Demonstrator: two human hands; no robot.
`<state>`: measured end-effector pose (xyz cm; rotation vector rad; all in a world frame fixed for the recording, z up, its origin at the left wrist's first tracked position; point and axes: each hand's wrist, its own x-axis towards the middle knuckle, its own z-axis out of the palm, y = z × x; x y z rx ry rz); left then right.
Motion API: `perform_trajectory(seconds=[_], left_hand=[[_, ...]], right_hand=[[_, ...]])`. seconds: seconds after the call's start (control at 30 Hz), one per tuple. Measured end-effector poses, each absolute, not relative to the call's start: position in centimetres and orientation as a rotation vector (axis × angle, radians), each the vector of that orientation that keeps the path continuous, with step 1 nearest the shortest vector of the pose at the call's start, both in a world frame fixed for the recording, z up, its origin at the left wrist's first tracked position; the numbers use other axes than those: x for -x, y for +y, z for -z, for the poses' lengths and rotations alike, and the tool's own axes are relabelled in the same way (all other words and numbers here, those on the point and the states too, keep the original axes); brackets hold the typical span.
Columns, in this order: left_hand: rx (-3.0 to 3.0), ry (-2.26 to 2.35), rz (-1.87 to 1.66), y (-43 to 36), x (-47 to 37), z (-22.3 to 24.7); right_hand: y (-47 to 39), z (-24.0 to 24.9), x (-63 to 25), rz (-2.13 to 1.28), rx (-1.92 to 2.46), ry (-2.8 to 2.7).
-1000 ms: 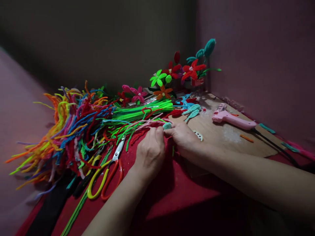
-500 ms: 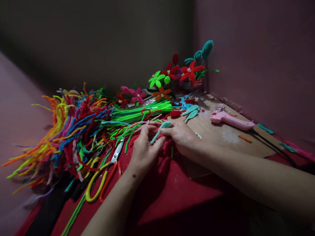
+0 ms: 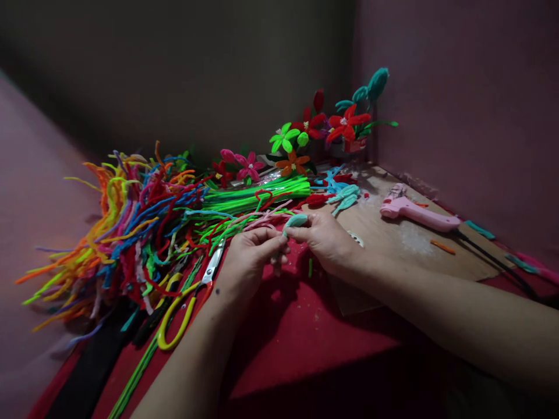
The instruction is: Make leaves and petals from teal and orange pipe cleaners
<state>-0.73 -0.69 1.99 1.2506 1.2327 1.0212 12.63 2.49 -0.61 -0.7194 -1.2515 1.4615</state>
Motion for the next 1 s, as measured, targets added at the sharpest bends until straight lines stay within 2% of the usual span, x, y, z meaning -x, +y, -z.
perform_trajectory(seconds=[0.13, 0.23, 0.33, 0.43, 0.57, 0.73, 1.0], left_hand=[[-1.646, 1.519, -1.109, -1.1, -0.1, -1.5], [-2.232, 1.778, -1.156, -1.4, -0.5, -0.6], [-2.831, 1.858, -1.018, -1.6, -0.7, 0.1], [-3.021, 1.836, -0.926, -1.5, -0.7, 0.3], [-2.504, 1.858, -1.098, -1.1, -0.5, -0.2], [-1.674, 1.523, -1.057, -0.7, 0.0, -1.5], [-1.349, 1.312, -1.059, -0.5, 0.2, -1.5]], right_hand=[[2.1, 0.5, -12.6, -1.396, 0.794, -1.26], [1.9, 0.5, -12.5, -1.35, 0.869, -1.269], [1.9, 0.9, -12.4, -1.356, 0.903, -1.246], [2.2, 1.4, -12.2, -1.439, 0.887, -1.182], [2.5, 1.2, -12.3, -1.581, 0.819, -1.07], [2.5, 0.7, -12.6, -1.662, 0.829, -1.041], [3.1, 0.9, -12.8, -1.567, 0.71, -1.063]])
